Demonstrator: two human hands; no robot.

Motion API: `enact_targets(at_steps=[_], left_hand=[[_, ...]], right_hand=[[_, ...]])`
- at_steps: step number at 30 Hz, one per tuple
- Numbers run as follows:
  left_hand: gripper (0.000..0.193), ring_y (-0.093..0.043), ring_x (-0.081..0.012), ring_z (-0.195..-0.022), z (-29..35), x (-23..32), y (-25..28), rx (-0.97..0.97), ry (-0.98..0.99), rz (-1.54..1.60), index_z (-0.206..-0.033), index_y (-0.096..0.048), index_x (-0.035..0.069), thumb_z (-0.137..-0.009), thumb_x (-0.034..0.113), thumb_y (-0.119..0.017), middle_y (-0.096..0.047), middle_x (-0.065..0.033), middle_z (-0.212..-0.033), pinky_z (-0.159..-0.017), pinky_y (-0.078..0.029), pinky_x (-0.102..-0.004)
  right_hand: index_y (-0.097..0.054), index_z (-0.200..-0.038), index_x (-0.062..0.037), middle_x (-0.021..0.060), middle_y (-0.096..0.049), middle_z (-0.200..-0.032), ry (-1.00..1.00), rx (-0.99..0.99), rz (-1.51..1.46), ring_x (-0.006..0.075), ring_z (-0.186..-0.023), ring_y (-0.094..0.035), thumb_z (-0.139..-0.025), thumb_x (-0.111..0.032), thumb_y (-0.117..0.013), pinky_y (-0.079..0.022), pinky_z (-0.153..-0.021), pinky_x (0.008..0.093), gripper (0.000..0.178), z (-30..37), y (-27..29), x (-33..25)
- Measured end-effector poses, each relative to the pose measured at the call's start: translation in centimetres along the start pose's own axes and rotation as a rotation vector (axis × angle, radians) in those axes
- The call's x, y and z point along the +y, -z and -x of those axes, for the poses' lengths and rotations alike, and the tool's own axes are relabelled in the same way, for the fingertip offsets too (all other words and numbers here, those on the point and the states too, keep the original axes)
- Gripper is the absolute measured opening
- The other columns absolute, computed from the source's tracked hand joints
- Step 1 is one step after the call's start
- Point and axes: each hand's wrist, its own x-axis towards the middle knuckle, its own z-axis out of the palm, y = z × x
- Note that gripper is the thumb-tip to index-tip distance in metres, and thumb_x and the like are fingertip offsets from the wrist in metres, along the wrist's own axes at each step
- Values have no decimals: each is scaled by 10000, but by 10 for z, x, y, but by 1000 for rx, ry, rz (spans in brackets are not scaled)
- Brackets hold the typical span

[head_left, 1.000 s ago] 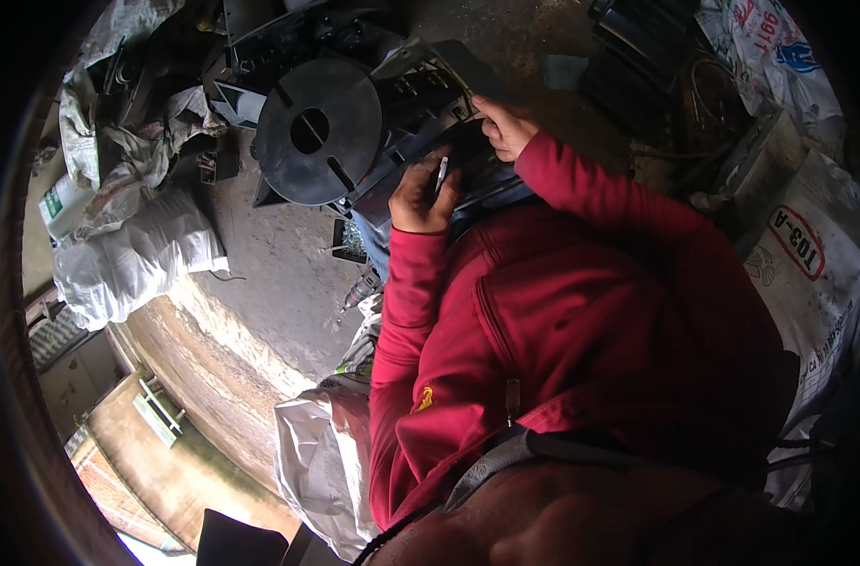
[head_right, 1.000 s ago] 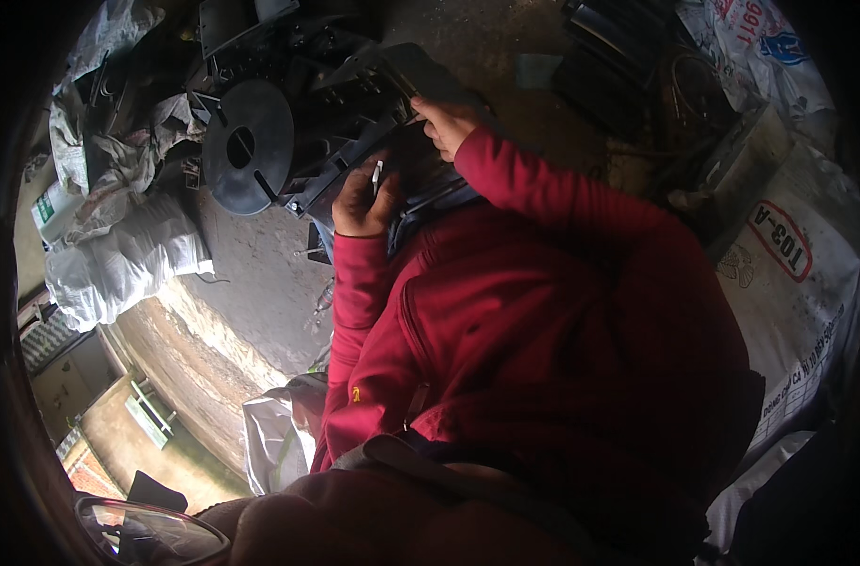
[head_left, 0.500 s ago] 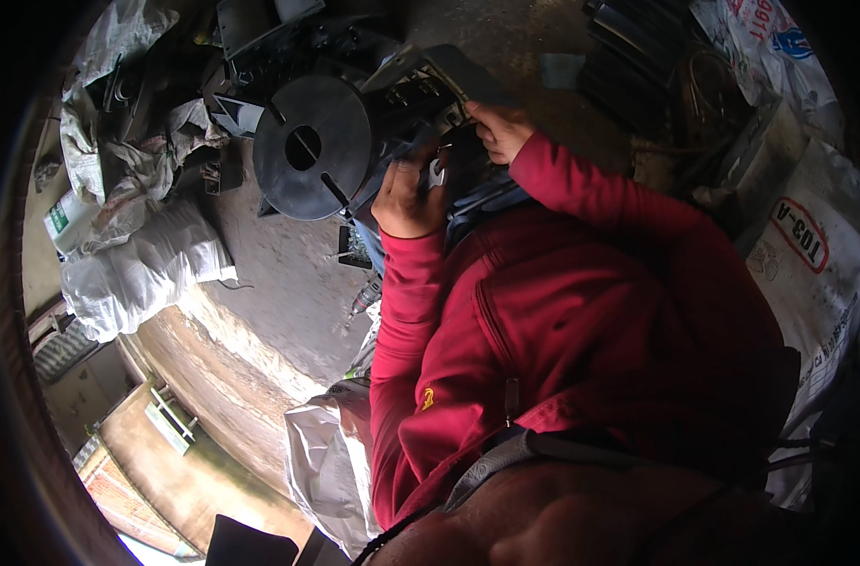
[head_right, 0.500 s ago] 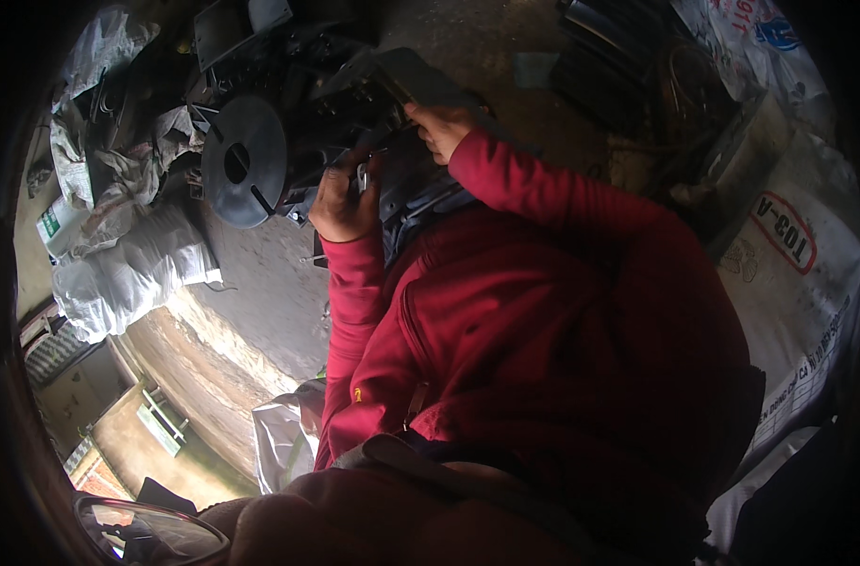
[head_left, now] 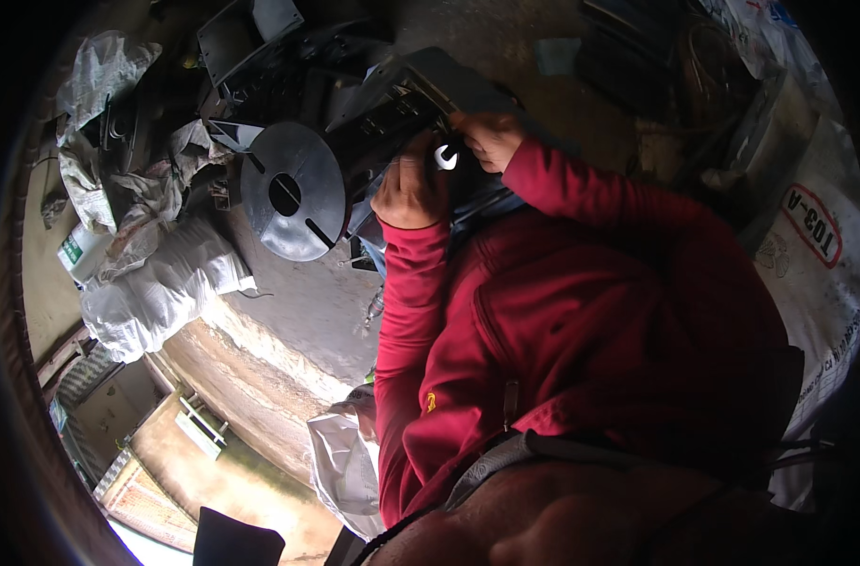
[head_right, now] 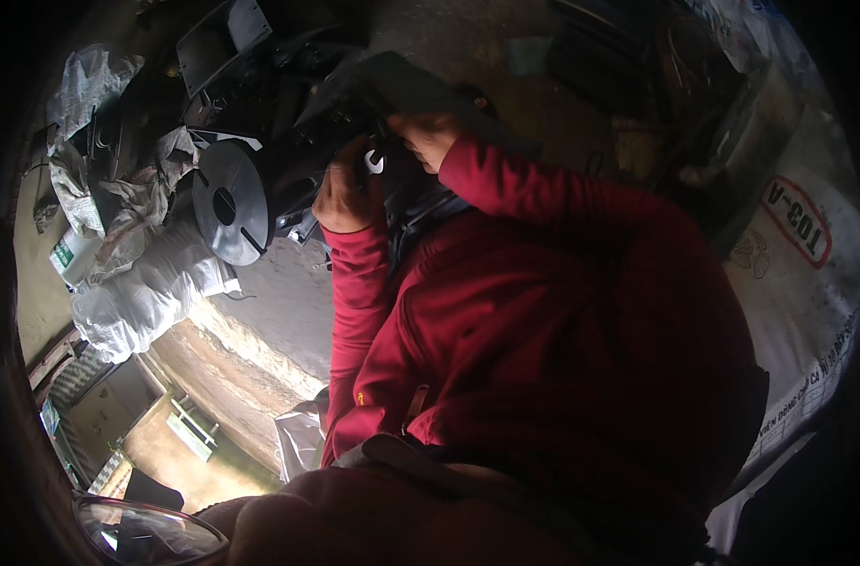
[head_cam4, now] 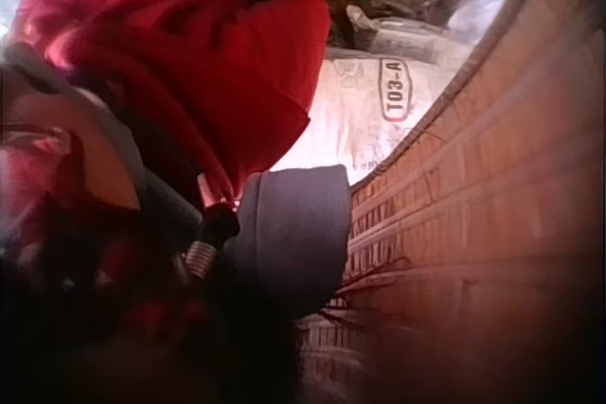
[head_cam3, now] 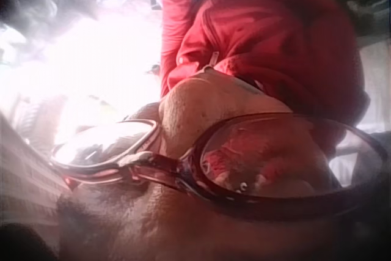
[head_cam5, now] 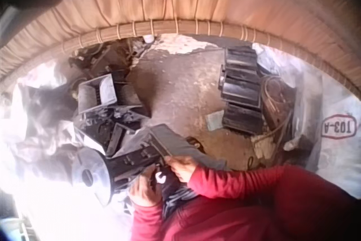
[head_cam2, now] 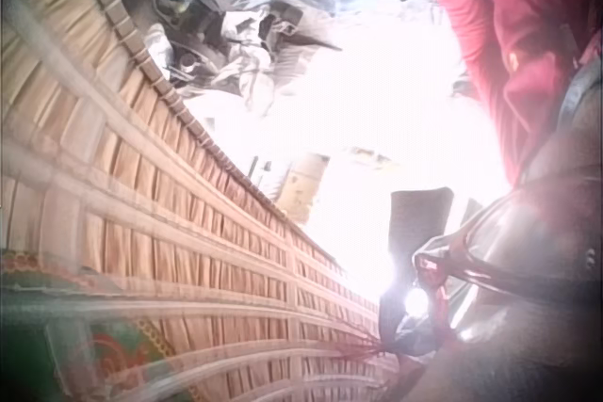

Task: The person assembles a metal component by hand, using a wrench to tighten bolts on a circular metal part. They handle a white sack, place a metal plate on it, and continue fastening bolts on the assembly.

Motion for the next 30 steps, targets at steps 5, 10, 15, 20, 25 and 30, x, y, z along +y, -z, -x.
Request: enact_targets(at_steps=[5, 10, 15, 20, 25, 30], left_hand=[[253, -676, -237, -703, -1, 2, -2, -40, 6, -70, -989, -664, 129, -752, 40, -679, -682, -62, -821, -580, -522, -318], [251, -674, -236, -692, -2, 4, -6, 6, -25, -97, -963, -671, 136, -742, 18, -663, -681, -58, -811, -576, -524, -321], [247, -679, -233, -714, 0, 3, -8, -16, -55, -143, -960, -674, 137, -743, 20, -668, -684, -53, -837, -584, -531, -321], [265, -682, -222, -760, -4, 5, -11, -48, -122, -123, -974, -676, 143, -745, 10, -660, -684, -41, -895, -599, -540, -317], [246, -680, -216, -764, -7, 10, -6, -42, -139, -202, -972, -681, 149, -750, 44, -681, -680, -31, -897, -596, -545, -310], [165, -675, -219, -709, -9, 20, -2, -44, 41, -181, -936, -690, 144, -776, 161, -724, -687, -38, -875, -549, -533, -314]], right_hand=[[-617, -726, -112, -74, -389, -541, 79, -41, -15, 29, -414, -303, -883, -295, -626, -208, -372, 228, 241, -7, 7, 10], [-678, -818, -68, -71, -441, -536, 173, -38, 203, 19, -422, -340, -859, -303, -678, -222, -367, 230, 238, -5, 3, 3], [-696, -909, -15, -7, -604, -690, 344, -43, 243, 50, -598, -517, -854, -266, -688, -396, -511, 214, 257, -26, 9, 24], [-693, -909, 2, 28, -649, -779, 344, -106, 161, 70, -712, -568, -861, -245, -682, -455, -624, 227, 251, -28, 13, 27], [-697, -877, -14, 21, -644, -727, 400, -51, 315, 59, -670, -562, -868, -269, -672, -447, -594, 219, 256, -19, 11, 17], [-708, -842, -65, -21, -563, -583, 389, -131, 189, 36, -498, -467, -861, -335, -672, -359, -455, 211, 272, -19, 9, 16]])
